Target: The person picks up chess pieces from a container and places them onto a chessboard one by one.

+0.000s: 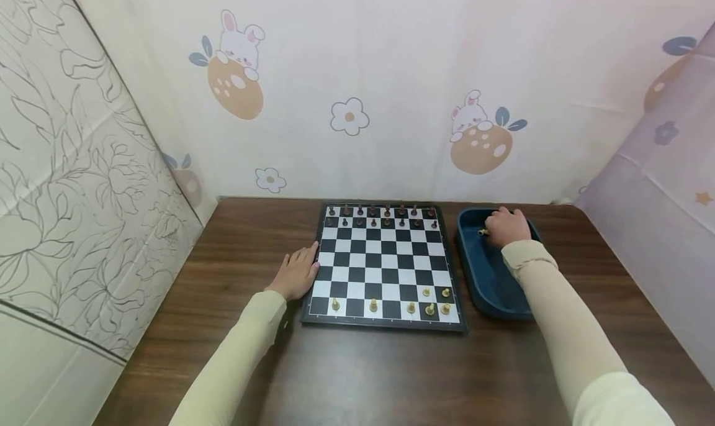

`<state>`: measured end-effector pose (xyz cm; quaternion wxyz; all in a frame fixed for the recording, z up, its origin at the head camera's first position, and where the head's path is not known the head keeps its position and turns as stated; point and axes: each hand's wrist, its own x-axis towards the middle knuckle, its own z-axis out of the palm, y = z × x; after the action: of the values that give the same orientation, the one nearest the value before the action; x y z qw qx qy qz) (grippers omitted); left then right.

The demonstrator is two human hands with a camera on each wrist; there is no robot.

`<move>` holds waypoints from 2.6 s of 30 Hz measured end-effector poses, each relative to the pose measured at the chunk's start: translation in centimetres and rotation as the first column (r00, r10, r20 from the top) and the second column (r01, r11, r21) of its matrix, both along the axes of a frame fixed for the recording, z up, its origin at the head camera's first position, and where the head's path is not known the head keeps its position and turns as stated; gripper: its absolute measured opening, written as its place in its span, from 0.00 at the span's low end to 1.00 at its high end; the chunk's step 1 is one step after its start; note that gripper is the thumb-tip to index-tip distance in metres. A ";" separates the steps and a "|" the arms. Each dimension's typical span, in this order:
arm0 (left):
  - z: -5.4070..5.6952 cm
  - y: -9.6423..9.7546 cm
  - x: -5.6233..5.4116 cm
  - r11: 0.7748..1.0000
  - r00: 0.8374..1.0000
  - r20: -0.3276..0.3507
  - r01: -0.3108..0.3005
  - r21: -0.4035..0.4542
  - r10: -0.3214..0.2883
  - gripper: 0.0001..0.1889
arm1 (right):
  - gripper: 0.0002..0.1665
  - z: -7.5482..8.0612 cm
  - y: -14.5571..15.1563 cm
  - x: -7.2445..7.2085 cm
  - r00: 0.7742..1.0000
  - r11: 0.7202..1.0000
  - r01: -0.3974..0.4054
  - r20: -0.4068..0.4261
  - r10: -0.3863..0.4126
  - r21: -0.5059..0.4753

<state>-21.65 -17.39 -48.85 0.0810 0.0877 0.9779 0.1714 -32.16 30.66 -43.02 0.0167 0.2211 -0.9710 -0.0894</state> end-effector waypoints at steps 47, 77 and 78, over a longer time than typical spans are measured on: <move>1.0 0.1 0.4 1.000 1.000 0.019 0.013 0.014 -0.013 0.30 | 0.20 3.2 0.2 2.4 0.986 0.991 -0.125 -0.118 0.118 -0.049; 1.2 0.0 0.3 1.000 0.999 0.026 0.022 0.022 -0.022 0.30 | 0.02 7.5 -6.6 4.8 0.948 0.955 -0.288 -0.118 0.294 0.069; 1.1 0.0 0.3 1.000 0.999 0.028 0.020 0.021 -0.021 0.30 | 0.02 7.6 -7.0 4.9 0.947 0.953 -0.291 -0.120 0.299 0.077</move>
<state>-21.35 -17.38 -47.71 0.0959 0.0961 0.9739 0.1819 -27.23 23.62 -35.43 0.0869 0.3580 -0.9207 -0.1286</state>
